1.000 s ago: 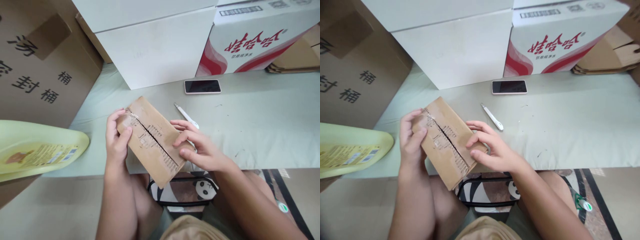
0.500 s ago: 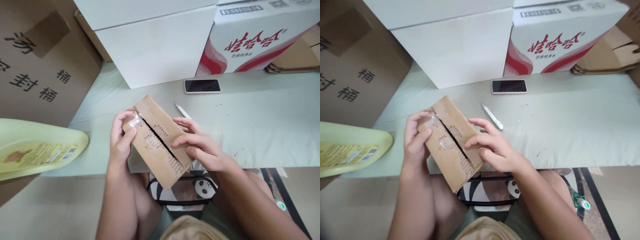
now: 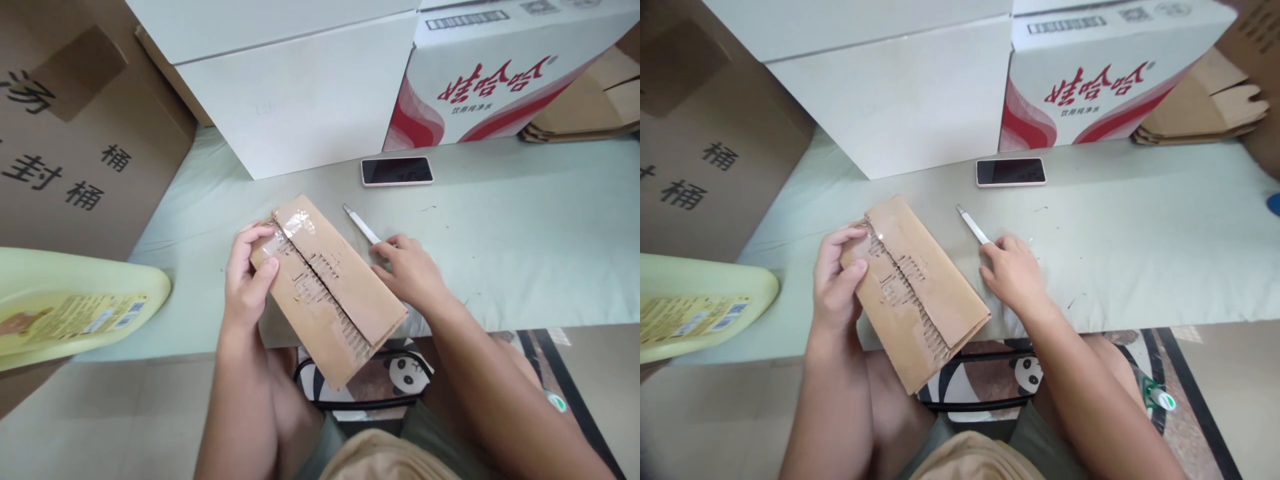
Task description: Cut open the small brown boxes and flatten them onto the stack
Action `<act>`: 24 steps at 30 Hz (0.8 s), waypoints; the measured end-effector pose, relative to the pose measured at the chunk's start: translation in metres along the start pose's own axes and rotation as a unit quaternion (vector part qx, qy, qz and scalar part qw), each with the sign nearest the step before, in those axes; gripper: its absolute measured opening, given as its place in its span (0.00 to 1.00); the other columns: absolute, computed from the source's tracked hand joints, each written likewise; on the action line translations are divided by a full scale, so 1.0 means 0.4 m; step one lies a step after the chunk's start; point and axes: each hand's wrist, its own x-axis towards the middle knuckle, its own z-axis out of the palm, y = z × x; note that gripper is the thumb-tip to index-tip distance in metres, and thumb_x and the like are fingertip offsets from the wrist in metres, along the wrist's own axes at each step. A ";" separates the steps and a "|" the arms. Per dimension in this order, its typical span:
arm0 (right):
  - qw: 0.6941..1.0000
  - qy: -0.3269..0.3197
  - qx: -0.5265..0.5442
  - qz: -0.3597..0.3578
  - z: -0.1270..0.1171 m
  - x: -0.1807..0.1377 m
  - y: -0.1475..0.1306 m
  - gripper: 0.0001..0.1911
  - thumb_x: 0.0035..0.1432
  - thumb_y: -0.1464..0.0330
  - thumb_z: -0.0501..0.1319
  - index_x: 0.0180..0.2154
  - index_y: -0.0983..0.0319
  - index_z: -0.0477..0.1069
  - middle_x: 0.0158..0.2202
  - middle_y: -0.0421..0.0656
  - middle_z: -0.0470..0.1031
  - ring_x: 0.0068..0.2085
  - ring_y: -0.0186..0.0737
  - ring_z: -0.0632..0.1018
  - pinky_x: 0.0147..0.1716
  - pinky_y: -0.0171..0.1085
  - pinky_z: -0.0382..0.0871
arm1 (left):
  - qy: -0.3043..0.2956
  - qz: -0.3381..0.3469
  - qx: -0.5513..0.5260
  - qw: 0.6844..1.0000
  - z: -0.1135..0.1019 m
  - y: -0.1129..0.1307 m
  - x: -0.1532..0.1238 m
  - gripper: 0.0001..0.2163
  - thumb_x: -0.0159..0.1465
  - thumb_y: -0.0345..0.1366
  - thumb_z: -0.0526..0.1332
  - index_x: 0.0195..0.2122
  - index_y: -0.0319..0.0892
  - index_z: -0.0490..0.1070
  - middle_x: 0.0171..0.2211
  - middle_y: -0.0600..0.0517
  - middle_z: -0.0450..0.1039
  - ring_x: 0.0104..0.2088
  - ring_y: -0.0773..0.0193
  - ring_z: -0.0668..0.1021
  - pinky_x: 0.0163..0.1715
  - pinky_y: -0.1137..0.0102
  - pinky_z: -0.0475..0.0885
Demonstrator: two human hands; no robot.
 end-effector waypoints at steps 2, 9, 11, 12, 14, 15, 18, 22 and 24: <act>0.997 -0.050 -0.019 0.052 -0.021 0.002 -0.017 0.10 0.61 0.67 0.61 0.43 0.59 0.78 0.40 0.49 0.75 0.36 0.46 0.73 0.34 0.40 0.62 | 0.005 -0.009 -0.018 1.000 0.003 -0.008 -0.003 0.23 0.61 0.54 0.71 0.53 0.50 0.76 0.57 0.47 0.74 0.58 0.50 0.76 0.60 0.59 0.71; 0.982 -0.013 0.143 0.123 -0.073 0.008 -0.043 0.11 0.65 0.66 0.53 0.47 0.59 0.70 0.25 0.39 0.69 0.26 0.41 0.67 0.30 0.37 0.55 | 0.088 -0.031 -0.148 0.985 0.033 0.005 0.000 0.25 0.64 0.61 0.66 0.54 0.49 0.77 0.50 0.47 0.79 0.47 0.57 0.81 0.45 0.66 0.76; 0.967 0.029 0.234 0.101 -0.072 0.003 -0.041 0.12 0.65 0.66 0.52 0.46 0.58 0.71 0.25 0.36 0.67 0.25 0.39 0.66 0.30 0.37 0.57 | 0.097 -0.032 -0.150 0.983 0.040 0.013 0.002 0.22 0.66 0.58 0.66 0.50 0.46 0.81 0.48 0.47 0.81 0.45 0.59 0.81 0.43 0.68 0.76; 0.956 0.051 0.274 0.086 -0.070 0.001 -0.040 0.12 0.65 0.66 0.52 0.46 0.58 0.71 0.24 0.35 0.64 0.25 0.37 0.65 0.29 0.36 0.57 | 0.105 -0.030 -0.154 0.982 0.041 0.016 0.003 0.21 0.67 0.57 0.65 0.48 0.46 0.82 0.47 0.47 0.81 0.45 0.60 0.81 0.44 0.69 0.76; 0.936 0.092 0.334 0.053 -0.064 -0.004 -0.042 0.12 0.67 0.65 0.53 0.46 0.57 0.72 0.23 0.34 0.60 0.24 0.35 0.62 0.27 0.35 0.56 | 0.126 -0.015 -0.165 0.978 0.042 0.021 0.006 0.20 0.67 0.56 0.65 0.46 0.45 0.83 0.48 0.47 0.82 0.47 0.59 0.81 0.49 0.68 0.76; 0.927 0.108 0.357 0.036 -0.061 -0.006 -0.045 0.12 0.67 0.65 0.53 0.46 0.57 0.73 0.23 0.33 0.59 0.24 0.35 0.62 0.27 0.35 0.56 | 0.137 -0.009 -0.169 0.976 0.042 0.024 0.007 0.20 0.66 0.56 0.66 0.44 0.44 0.83 0.48 0.47 0.82 0.49 0.58 0.81 0.51 0.67 0.76; 0.905 0.151 0.398 -0.006 -0.055 -0.008 -0.056 0.11 0.67 0.67 0.55 0.46 0.57 0.74 0.23 0.33 0.60 0.23 0.33 0.62 0.26 0.34 0.57 | 0.145 -0.025 -0.169 0.975 0.039 0.036 0.011 0.19 0.60 0.55 0.72 0.39 0.43 0.82 0.49 0.47 0.80 0.51 0.55 0.81 0.52 0.65 0.76; 0.883 0.202 0.422 -0.038 -0.069 -0.019 -0.072 0.10 0.69 0.67 0.56 0.44 0.57 0.76 0.24 0.35 0.64 0.24 0.33 0.66 0.26 0.34 0.61 | 0.141 -0.070 -0.174 0.972 0.037 0.056 0.014 0.21 0.52 0.55 0.77 0.34 0.43 0.78 0.48 0.46 0.78 0.48 0.55 0.81 0.48 0.64 0.77; 0.876 0.216 0.426 -0.069 -0.091 -0.035 -0.079 0.09 0.71 0.65 0.58 0.44 0.57 0.76 0.26 0.36 0.66 0.26 0.34 0.68 0.27 0.35 0.63 | 0.137 -0.078 -0.172 0.972 0.036 0.060 0.013 0.22 0.51 0.55 0.77 0.33 0.42 0.76 0.48 0.46 0.77 0.48 0.55 0.81 0.48 0.64 0.77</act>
